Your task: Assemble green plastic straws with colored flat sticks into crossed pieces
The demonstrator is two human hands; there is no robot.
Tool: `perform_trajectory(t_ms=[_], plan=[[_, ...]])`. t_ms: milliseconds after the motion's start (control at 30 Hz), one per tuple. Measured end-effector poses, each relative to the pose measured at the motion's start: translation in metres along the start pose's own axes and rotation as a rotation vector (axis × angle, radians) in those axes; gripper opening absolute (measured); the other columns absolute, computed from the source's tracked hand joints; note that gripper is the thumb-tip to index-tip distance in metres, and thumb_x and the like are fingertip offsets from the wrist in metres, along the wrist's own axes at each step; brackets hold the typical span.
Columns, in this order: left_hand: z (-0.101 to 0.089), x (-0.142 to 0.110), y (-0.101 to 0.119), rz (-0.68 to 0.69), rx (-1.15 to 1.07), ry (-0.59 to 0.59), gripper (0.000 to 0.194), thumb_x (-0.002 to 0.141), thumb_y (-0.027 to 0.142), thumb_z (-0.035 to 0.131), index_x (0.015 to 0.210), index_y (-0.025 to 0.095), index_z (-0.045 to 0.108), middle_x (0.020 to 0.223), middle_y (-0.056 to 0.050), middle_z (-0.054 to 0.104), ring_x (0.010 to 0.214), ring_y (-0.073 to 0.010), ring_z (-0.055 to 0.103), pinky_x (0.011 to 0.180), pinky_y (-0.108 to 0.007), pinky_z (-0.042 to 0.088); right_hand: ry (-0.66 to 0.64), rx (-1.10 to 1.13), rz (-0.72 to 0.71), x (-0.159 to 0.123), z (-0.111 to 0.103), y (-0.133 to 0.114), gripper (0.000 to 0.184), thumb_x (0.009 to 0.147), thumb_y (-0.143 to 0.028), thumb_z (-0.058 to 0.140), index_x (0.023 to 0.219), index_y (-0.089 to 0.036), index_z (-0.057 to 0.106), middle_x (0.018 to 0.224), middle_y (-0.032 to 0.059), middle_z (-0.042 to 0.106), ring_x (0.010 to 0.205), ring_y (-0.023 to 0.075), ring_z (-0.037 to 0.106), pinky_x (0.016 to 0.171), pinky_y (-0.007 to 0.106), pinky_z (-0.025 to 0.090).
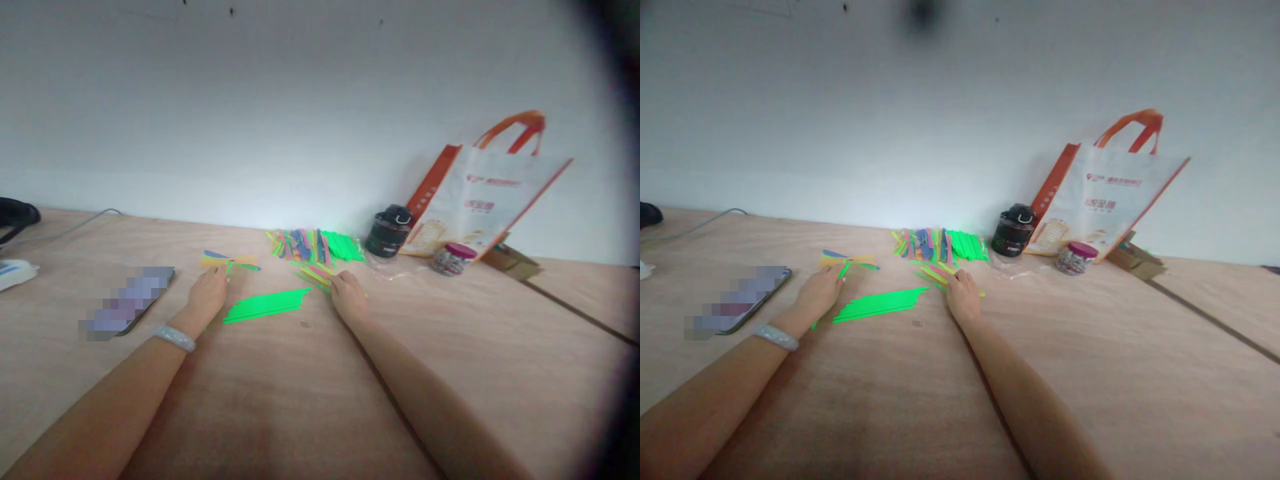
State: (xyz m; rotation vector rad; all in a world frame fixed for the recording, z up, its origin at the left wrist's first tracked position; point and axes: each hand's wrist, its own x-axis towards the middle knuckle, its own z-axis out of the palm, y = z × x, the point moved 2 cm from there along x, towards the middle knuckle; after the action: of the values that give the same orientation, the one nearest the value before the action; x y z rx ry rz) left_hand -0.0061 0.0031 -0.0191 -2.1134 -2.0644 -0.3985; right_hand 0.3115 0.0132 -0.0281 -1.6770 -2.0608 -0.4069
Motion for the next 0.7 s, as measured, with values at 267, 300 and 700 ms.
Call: perform_trajectory(t_ms=[267,300,700], plan=[[0.001,0.003,-0.005,0.027,-0.054,0.041,0.031,0.086,0.014,0.038,0.113,0.014,0.053,0.109,-0.012,0.058,0.103,-0.0233,0.055,0.085,-0.033,0.044,0.009,0.000,-0.049,-0.003,-0.003,-0.008,0.024,0.086,-0.017,0.041,0.089,-0.017,0.064,0.086,0.0082,0.057,0.085,0.0186,0.049,0.076,0.027,0.037],[0.000,0.004,-0.005,0.030,-0.058,0.043,0.031,0.086,0.013,0.038,0.113,0.014,0.053,0.109,-0.012,0.058,0.103,-0.0231,0.055,0.085,-0.033,0.044,0.006,0.005,-0.055,-0.003,-0.003,-0.009,0.023,0.085,-0.016,0.041,0.090,-0.017,0.064,0.086,0.0082,0.057,0.086,0.0187,0.050,0.076,0.027,0.037],[-0.021,-0.014,0.040,0.267,-0.320,0.240,0.030,0.090,0.019,0.037,0.115,0.019,0.054,0.101,-0.007,0.057,0.093,-0.0189,0.056,0.083,-0.031,0.046,0.013,0.697,0.047,-0.010,-0.015,-0.039,0.030,0.086,-0.037,0.040,0.078,-0.018,0.062,0.075,0.0044,0.060,0.073,0.0171,0.053,0.065,0.028,0.041]])
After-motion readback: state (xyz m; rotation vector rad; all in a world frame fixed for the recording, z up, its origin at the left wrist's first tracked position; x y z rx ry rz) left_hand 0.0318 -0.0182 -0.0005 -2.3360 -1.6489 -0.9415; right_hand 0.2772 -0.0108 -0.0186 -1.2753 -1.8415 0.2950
